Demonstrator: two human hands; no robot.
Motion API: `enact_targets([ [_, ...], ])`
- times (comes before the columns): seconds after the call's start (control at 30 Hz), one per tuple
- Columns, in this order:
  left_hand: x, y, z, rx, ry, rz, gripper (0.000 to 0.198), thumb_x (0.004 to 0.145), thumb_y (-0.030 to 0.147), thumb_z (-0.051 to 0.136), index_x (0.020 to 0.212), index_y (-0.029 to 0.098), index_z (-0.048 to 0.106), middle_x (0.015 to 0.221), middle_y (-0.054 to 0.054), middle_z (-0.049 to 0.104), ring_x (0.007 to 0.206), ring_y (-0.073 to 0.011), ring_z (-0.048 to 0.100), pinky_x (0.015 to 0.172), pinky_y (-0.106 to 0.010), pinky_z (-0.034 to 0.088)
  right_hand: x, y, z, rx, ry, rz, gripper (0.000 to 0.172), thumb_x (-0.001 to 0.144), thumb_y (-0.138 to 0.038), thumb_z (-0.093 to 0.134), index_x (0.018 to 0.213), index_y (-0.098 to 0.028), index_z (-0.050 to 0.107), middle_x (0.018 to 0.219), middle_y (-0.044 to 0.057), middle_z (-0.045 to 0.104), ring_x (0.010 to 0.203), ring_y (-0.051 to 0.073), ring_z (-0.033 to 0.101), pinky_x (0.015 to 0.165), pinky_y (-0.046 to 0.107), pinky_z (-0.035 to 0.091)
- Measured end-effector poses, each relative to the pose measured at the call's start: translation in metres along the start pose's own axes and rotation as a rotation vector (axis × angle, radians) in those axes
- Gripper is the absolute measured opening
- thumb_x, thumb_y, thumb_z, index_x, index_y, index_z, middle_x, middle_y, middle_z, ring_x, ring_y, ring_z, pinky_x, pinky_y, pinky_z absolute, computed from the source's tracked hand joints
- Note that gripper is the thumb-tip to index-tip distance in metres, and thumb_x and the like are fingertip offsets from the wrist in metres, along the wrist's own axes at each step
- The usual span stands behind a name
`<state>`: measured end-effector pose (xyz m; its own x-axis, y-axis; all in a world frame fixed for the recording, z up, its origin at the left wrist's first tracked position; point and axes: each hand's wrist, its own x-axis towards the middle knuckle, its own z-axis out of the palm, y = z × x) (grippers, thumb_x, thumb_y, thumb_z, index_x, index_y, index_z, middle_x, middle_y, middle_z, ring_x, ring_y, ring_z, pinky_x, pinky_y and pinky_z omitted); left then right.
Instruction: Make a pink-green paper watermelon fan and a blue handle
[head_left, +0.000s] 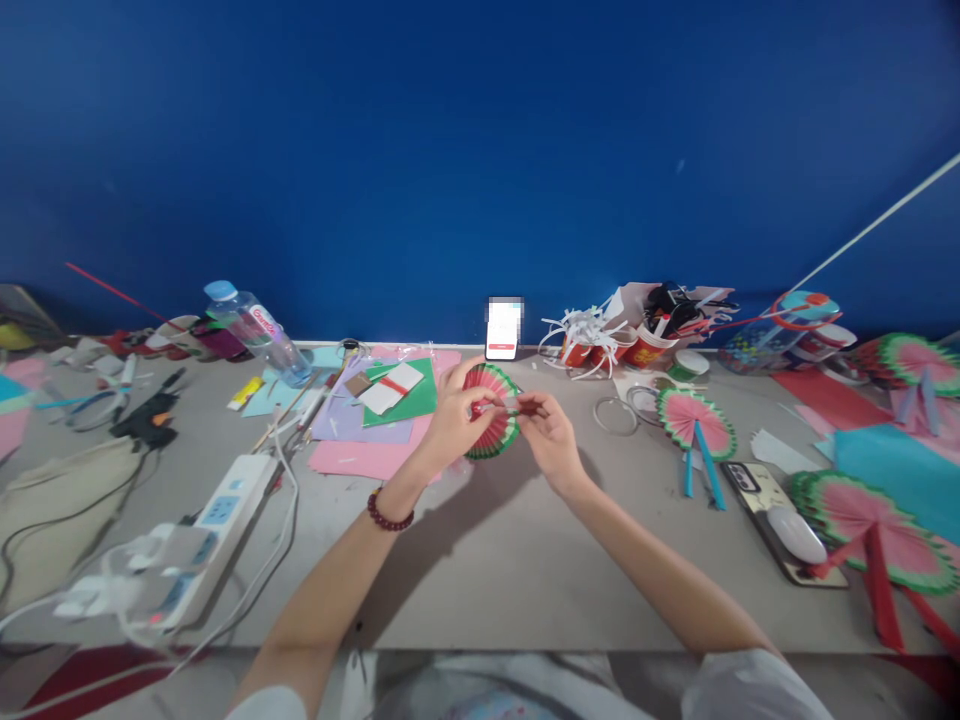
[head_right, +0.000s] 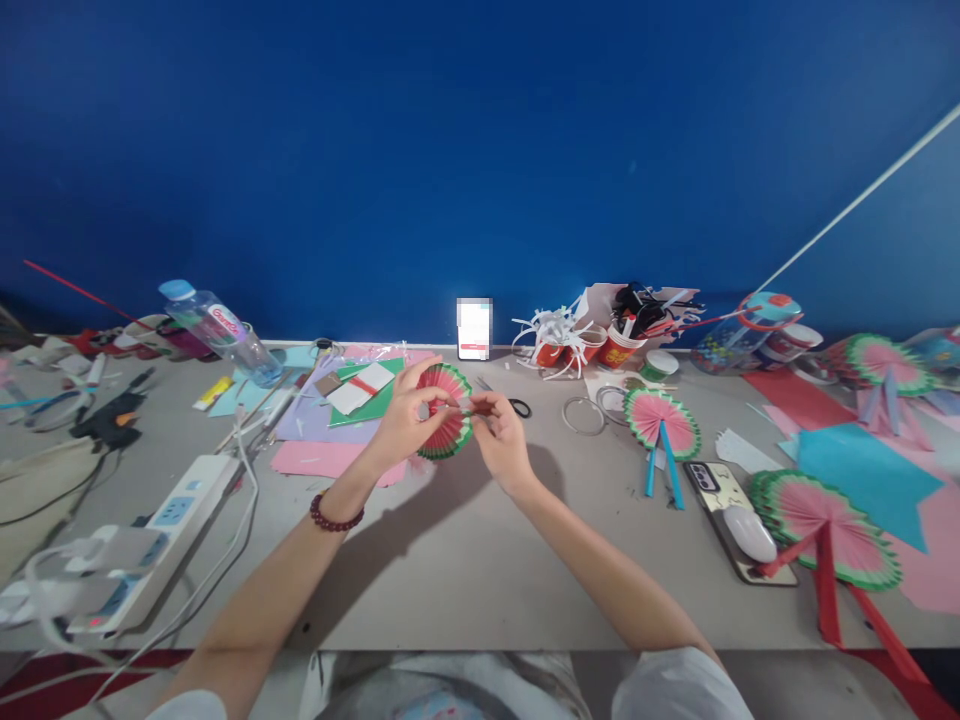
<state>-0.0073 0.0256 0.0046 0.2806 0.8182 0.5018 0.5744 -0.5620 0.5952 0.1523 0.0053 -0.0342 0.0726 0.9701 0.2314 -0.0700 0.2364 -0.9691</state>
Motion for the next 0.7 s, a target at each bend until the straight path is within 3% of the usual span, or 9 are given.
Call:
enact_targets([
  [0.7, 0.0005, 0.0002, -0.0036, 0.06, -0.026, 0.089, 0.01, 0.082, 0.018, 0.057, 0.081, 0.021, 0.066, 0.139, -0.006, 0.043, 0.127, -0.0276, 0.036, 0.107, -0.051, 0.031, -0.0004, -0.0001, 0.0016, 0.014, -0.017, -0.03, 0.021, 0.072, -0.02, 0.058, 0.093, -0.023, 0.057, 0.088, 0.003, 0.064, 0.088, 0.017, 0.061, 0.083, 0.035, 0.048],
])
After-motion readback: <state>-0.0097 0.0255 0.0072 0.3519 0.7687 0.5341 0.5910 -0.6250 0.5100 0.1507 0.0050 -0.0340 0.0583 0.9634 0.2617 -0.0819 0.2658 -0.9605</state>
